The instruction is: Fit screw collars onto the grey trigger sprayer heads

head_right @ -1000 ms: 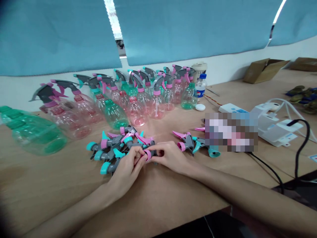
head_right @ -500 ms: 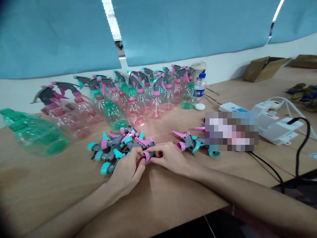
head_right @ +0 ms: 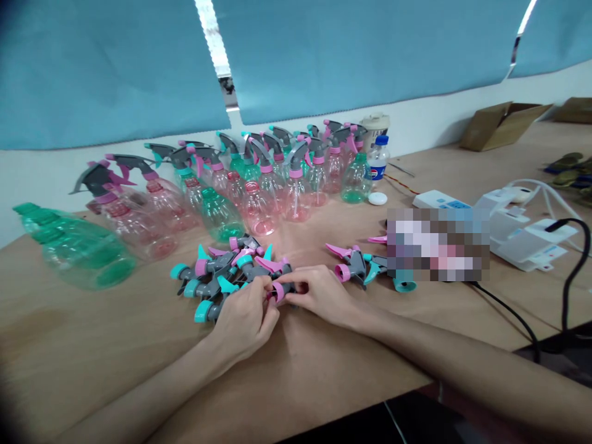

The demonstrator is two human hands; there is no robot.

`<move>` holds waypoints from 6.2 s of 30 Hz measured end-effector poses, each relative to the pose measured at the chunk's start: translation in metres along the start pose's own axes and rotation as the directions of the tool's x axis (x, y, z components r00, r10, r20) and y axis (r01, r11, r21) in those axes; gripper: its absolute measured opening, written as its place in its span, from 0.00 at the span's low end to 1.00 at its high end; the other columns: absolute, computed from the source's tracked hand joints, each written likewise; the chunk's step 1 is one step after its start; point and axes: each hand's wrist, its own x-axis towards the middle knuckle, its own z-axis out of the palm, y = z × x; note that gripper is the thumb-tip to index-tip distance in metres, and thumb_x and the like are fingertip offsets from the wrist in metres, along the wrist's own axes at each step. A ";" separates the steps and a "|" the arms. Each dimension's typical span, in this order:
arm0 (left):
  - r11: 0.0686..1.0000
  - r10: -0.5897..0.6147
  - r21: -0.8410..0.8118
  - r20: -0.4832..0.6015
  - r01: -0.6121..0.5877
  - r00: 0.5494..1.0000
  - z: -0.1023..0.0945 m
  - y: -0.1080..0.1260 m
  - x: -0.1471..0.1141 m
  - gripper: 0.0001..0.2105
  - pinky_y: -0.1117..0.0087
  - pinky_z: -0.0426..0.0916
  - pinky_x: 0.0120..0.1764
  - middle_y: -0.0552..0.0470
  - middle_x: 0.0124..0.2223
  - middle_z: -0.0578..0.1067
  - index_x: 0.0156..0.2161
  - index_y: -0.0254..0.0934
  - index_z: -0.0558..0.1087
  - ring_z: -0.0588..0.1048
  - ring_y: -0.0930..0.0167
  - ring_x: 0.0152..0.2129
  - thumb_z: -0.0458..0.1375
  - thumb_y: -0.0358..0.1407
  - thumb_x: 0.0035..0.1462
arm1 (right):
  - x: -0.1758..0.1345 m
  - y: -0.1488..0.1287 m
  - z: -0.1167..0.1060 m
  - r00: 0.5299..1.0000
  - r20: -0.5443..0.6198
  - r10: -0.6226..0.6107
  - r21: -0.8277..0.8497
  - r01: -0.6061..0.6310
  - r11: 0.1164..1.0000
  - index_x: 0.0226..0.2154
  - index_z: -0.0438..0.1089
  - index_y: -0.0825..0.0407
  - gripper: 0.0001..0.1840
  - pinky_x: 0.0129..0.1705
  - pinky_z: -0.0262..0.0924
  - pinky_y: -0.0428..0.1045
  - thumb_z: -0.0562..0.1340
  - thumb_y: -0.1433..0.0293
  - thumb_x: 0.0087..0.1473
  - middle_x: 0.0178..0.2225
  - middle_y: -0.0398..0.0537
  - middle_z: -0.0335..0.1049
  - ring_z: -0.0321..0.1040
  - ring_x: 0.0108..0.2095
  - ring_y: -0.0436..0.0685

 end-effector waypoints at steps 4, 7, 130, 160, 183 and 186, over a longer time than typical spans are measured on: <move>1.000 0.016 0.016 -0.018 -0.016 1.000 0.001 0.000 0.001 0.06 0.70 0.63 0.21 0.53 0.24 0.68 0.35 0.36 0.59 0.70 0.69 0.18 0.45 0.28 0.51 | 0.000 0.001 0.001 1.000 -0.012 -0.013 0.014 0.013 1.000 0.42 0.75 0.46 0.14 0.26 0.49 0.43 0.65 0.69 0.50 0.20 0.38 0.62 0.57 0.22 0.47; 0.999 0.031 0.030 -0.029 -0.030 0.999 0.001 0.000 0.001 0.05 0.70 0.63 0.21 0.52 0.25 0.69 0.35 0.36 0.59 0.70 0.68 0.19 0.45 0.29 0.51 | -0.001 0.001 0.001 1.000 -0.009 -0.021 0.029 0.021 0.999 0.42 0.75 0.47 0.14 0.25 0.49 0.43 0.65 0.68 0.51 0.20 0.38 0.62 0.57 0.22 0.47; 0.995 0.093 0.001 -0.214 -0.095 0.972 -0.012 0.008 0.001 0.07 0.61 0.57 0.41 0.48 0.40 0.75 0.41 0.37 0.70 0.68 0.63 0.39 0.54 0.35 0.58 | -0.001 0.006 -0.006 0.995 -0.075 -0.058 0.099 0.065 0.993 0.45 0.73 0.52 0.17 0.26 0.56 0.44 0.63 0.63 0.53 0.28 0.43 0.74 0.59 0.23 0.48; 0.977 -0.099 -0.203 -0.137 0.070 0.986 -0.010 0.000 0.001 0.06 0.57 0.64 0.47 0.46 0.46 0.63 0.43 0.39 0.68 0.65 0.64 0.45 0.53 0.32 0.59 | 0.001 -0.003 -0.008 0.972 -0.218 -0.086 0.041 0.097 0.994 0.40 0.75 0.50 0.11 0.36 0.64 0.49 0.65 0.68 0.51 0.38 0.50 0.63 0.64 0.38 0.55; 0.969 -0.113 -0.244 -0.273 0.045 0.955 -0.006 0.003 -0.006 0.09 0.57 0.68 0.44 0.44 0.43 0.65 0.40 0.36 0.64 0.67 0.63 0.42 0.56 0.36 0.56 | 0.008 0.003 -0.004 0.956 -0.164 -0.242 -0.082 0.231 0.969 0.41 0.73 0.48 0.12 0.54 0.59 0.59 0.64 0.66 0.52 0.51 0.52 0.63 0.62 0.53 0.62; 0.971 0.041 -0.207 -0.342 -0.118 0.939 -0.006 0.007 -0.012 0.09 0.62 0.69 0.39 0.45 0.40 0.67 0.41 0.35 0.63 0.69 0.66 0.38 0.56 0.35 0.56 | 0.022 -0.005 -0.015 0.953 -0.218 -0.210 -0.132 0.185 0.974 0.40 0.73 0.49 0.12 0.54 0.58 0.59 0.64 0.64 0.52 0.49 0.52 0.65 0.63 0.52 0.61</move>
